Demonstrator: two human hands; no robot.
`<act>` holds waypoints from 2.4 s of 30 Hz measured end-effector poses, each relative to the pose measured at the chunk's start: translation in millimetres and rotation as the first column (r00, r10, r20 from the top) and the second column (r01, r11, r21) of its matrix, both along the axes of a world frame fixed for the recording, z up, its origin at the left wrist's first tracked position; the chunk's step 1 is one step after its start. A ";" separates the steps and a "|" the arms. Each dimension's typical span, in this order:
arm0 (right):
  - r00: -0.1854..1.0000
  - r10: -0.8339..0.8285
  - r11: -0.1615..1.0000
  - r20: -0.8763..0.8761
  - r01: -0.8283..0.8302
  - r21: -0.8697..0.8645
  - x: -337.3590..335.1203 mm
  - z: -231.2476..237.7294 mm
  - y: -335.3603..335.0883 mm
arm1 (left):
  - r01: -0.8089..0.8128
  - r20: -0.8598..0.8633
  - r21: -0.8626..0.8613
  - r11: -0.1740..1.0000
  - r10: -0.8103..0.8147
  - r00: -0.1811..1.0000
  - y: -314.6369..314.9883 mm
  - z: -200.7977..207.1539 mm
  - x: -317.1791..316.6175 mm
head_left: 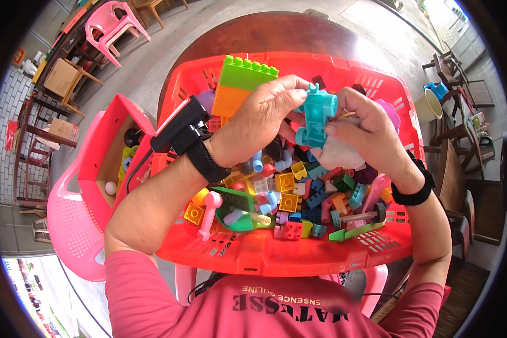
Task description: The person assembles various plastic building blocks and toys by hand from a basket on a table.
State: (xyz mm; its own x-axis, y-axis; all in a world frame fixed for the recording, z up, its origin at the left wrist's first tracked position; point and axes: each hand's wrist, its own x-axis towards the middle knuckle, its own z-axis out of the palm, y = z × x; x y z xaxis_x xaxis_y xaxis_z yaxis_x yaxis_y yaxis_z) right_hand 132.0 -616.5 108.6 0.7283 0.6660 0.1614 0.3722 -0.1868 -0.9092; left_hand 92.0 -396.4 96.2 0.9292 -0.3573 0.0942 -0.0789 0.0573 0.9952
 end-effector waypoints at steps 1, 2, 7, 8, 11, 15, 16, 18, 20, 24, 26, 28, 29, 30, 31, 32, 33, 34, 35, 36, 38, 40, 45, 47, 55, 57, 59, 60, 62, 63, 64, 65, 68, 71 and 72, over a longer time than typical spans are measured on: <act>1.000 0.019 1.000 -0.011 -0.019 -0.005 0.5 -1.7 0.8 | 0.000 0.003 0.022 1.000 0.000 1.000 0.5 -1.4 0.3; 0.998 0.017 0.999 0.052 -0.016 -0.029 1.2 -2.8 0.8 | -0.009 0.010 0.063 0.998 0.009 1.000 0.8 -2.7 0.7; 0.999 0.011 1.000 0.034 -0.011 0.003 2.9 -3.8 1.2 | 0.020 -0.175 -0.135 0.991 -0.044 0.984 1.0 -4.7 0.5; 0.999 0.001 1.000 0.044 -0.001 0.002 2.9 -3.2 1.3 | 0.012 -0.202 -0.155 0.988 -0.044 0.978 -0.2 -5.0 0.1; 0.998 -0.022 0.998 0.060 0.026 -0.056 0.7 -1.9 2.2 | -0.039 -0.358 -0.337 0.941 -0.090 0.929 -8.0 -9.3 -4.4; 0.998 0.003 0.990 0.063 0.005 -0.138 -4.2 -3.7 5.2 | -0.030 -0.350 -0.447 0.894 -0.144 0.926 -26.0 -22.0 -12.0; 0.994 0.015 0.994 0.107 -0.003 -0.112 -4.0 -4.3 5.6 | -0.042 -0.376 -0.432 0.901 -0.138 0.916 -28.9 -24.2 -10.5; 0.978 0.031 0.998 0.207 -0.020 -0.056 -2.3 -5.4 5.0 | -0.056 -0.314 -0.360 0.931 -0.064 0.947 -21.8 -23.4 -9.2; 0.918 0.059 0.995 0.391 -0.023 -0.097 4.0 -5.4 2.0 | -0.191 -0.311 -0.288 0.939 0.096 0.945 -13.5 -19.8 -3.4; 0.715 0.373 0.904 0.591 -0.137 -0.404 2.6 -16.7 -6.6 | -0.271 -0.312 -0.310 0.911 0.172 0.934 6.5 -9.7 8.8; 0.604 0.529 0.785 0.596 -0.081 -0.615 -9.9 -30.0 -8.0 | -0.283 -0.311 -0.312 0.907 0.184 0.932 11.4 -8.5 11.5; 0.566 0.606 0.669 0.560 0.019 -0.743 -22.2 -45.0 -2.8 | -0.282 -0.294 -0.314 0.907 0.189 0.937 15.2 -9.1 13.5; 0.553 0.646 0.592 0.526 0.073 -0.802 -27.3 -51.5 0.8 | -0.271 -0.303 -0.339 0.901 0.168 0.938 17.2 -9.7 14.5; 0.522 0.649 0.586 0.554 0.122 -0.801 -32.6 -56.8 3.7 | -0.259 -0.307 -0.364 0.895 0.147 0.940 19.4 -10.3 15.8; 0.500 0.660 0.558 0.561 0.174 -0.811 -36.7 -60.8 7.0 | -0.231 -0.291 -0.399 0.887 0.116 0.950 22.0 -10.4 17.8; 0.483 0.668 0.529 0.566 0.228 -0.818 -40.6 -63.1 9.0 | -0.216 -0.315 -0.431 0.876 0.078 0.946 24.5 -10.1 19.7; 0.461 0.676 0.514 0.575 0.264 -0.816 -44.1 -64.3 10.1 | -0.199 -0.352 -0.495 0.846 0.014 0.936 27.4 -9.5 21.0; 0.466 0.645 0.546 0.606 0.273 -0.792 -45.2 -64.7 11.3 | -0.177 -0.347 -0.535 0.826 -0.024 0.938 28.9 -8.9 22.4; 0.475 0.618 0.573 0.626 0.274 -0.773 -46.1 -64.7 11.9 | -0.155 -0.342 -0.574 0.804 -0.063 0.938 29.8 -7.9 23.6; 0.474 0.600 0.579 0.644 0.299 -0.759 -46.1 -64.1 12.0 | -0.193 -0.371 -0.564 0.803 -0.038 0.928 30.5 -6.5 24.4; 0.463 0.563 0.595 0.684 0.347 -0.725 -45.4 -62.8 12.3 | -0.149 -0.331 -0.604 0.783 -0.076 0.941 30.1 -3.4 24.3; 0.483 0.603 0.539 0.635 0.340 -0.770 -43.7 -60.5 13.2 | -0.137 -0.318 -0.603 0.786 -0.079 0.945 29.3 -0.2 22.2; 0.717 0.405 0.685 0.568 0.174 -0.707 -32.7 -37.0 16.3 | -0.105 -0.299 -0.589 0.801 -0.096 0.949 26.3 5.3 16.9; 0.821 0.279 0.862 0.497 0.014 -0.506 -25.6 -15.4 5.9 | -0.168 -0.317 -0.568 0.805 -0.026 0.948 20.5 4.4 13.6; 0.969 0.060 0.991 -0.240 -0.028 0.134 -10.8 23.4 -3.5 | -0.147 -0.121 -0.312 0.939 0.115 0.986 -12.9 7.3 -12.6; 0.954 0.069 0.985 -0.292 -0.019 0.170 -11.0 18.0 -1.5 | -0.122 -0.057 -0.241 0.963 0.111 0.992 -19.5 7.5 -18.4; 0.933 0.096 0.982 -0.346 -0.032 0.188 -10.7 11.6 -1.2 | -0.127 -0.019 -0.214 0.969 0.126 0.992 -23.2 6.7 -22.2; 0.957 0.089 0.986 -0.277 -0.045 0.158 -9.0 8.2 0.0 | -0.133 0.000 -0.198 0.971 0.135 0.991 -24.0 6.3 -22.2; 0.980 0.070 0.992 -0.188 -0.048 0.115 -7.6 3.2 0.8 | -0.146 0.040 -0.167 0.975 0.154 0.987 -24.3 5.8 -22.1; 0.988 0.061 0.995 -0.142 -0.048 0.093 -7.2 1.6 1.3 | -0.140 0.039 -0.157 0.978 0.147 0.988 -24.1 5.8 -22.0; 0.985 0.054 0.994 -0.164 -0.036 0.108 -8.0 0.4 1.3 | -0.135 0.038 -0.148 0.980 0.143 0.989 -23.9 5.8 -22.3; 0.981 0.047 0.992 -0.186 -0.024 0.122 -9.5 -0.3 1.6 | -0.127 0.043 -0.157 0.979 0.136 0.990 -23.8 6.0 -22.7; 0.979 0.018 0.990 -0.201 0.010 0.139 -14.3 -0.1 5.2 | -0.156 0.095 -0.121 0.980 0.168 0.981 -25.0 5.9 -24.0; 0.977 0.013 0.995 -0.211 0.009 0.103 -19.3 4.8 4.4 | -0.143 0.074 -0.113 0.983 0.152 0.986 -25.7 5.2 -26.0; 0.973 0.015 0.997 -0.232 0.003 0.077 -21.3 6.9 2.9 | -0.161 0.106 -0.094 0.982 0.171 0.980 -26.2 4.7 -26.6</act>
